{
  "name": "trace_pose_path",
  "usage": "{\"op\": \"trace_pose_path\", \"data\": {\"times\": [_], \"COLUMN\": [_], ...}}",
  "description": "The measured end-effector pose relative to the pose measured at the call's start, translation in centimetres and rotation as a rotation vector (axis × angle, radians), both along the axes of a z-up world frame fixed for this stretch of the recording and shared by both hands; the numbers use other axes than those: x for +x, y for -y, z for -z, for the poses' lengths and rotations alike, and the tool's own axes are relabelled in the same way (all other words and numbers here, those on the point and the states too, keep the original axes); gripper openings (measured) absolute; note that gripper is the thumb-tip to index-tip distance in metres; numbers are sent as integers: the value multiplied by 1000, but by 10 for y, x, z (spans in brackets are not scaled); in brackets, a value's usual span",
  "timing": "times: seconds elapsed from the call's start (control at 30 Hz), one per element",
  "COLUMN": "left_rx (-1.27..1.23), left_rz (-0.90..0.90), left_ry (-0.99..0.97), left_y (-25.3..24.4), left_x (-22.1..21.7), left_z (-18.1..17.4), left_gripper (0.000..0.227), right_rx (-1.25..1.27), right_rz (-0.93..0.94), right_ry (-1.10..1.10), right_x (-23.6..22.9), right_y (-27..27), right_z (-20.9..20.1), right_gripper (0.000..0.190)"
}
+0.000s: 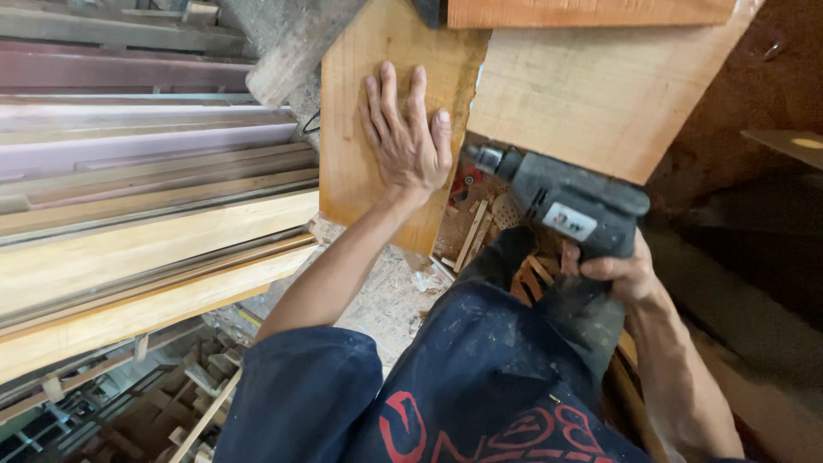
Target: The person hammers nails into a small wooden plank, uses an angle grinder to cut the nails flush, applies glue to the plank's edge, and joins it to a larger wooden board. They then use a drill to secure the pieces together.
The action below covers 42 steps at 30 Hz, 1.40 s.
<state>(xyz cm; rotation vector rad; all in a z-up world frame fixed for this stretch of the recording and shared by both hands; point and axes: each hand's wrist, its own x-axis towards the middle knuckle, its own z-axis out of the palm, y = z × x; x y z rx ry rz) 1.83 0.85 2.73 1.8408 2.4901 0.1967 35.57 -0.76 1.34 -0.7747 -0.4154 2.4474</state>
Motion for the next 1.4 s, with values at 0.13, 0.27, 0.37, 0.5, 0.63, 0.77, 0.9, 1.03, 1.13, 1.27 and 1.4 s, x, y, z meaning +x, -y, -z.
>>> {"op": "trace_pose_path", "data": {"times": [0.13,0.27,0.37,0.5,0.63,0.77,0.9,1.03,1.13,1.27,1.4], "left_rx": [14,27,61,102,-3,35,267,607,572,64,-35], "left_rz": [-14,-23,-23,-22,-66,-87,2,34,-289,-837,-1057], "left_ry": [-24,-27,-44,-45,-22,64,255,524,672,738,844], "left_y": [0,1,-3,-1,-2,3,68,204,334,499,600], "left_x": [0,-1,-2,-7,-6,0,20,36,21,-10,-23], "left_z": [2,-1,-1,-1,-4,-6,-4,16,35,67,87], "left_gripper": [61,60,59,57,57,55,28,17,17,34,40], "right_rx": [-93,-80,-64,-83,-205,-203,-185,-138,77,207,350], "right_rz": [4,15,41,32,67,118,94,-107,-1,-163,-235], "right_ry": [12,-15,-132,-46,33,-30,-99,-275,-59,-100,-156], "right_x": [6,7,13,52,96,106,84,29,-36,-135,-218], "right_y": [4,12,8,24,55,89,109,133,167,181,187], "right_z": [2,-2,-11,-27,-42,-64,-105,-139,-178,-223,-251], "right_gripper": [63,60,60,74,79,77,77,48,67,65,64]}}
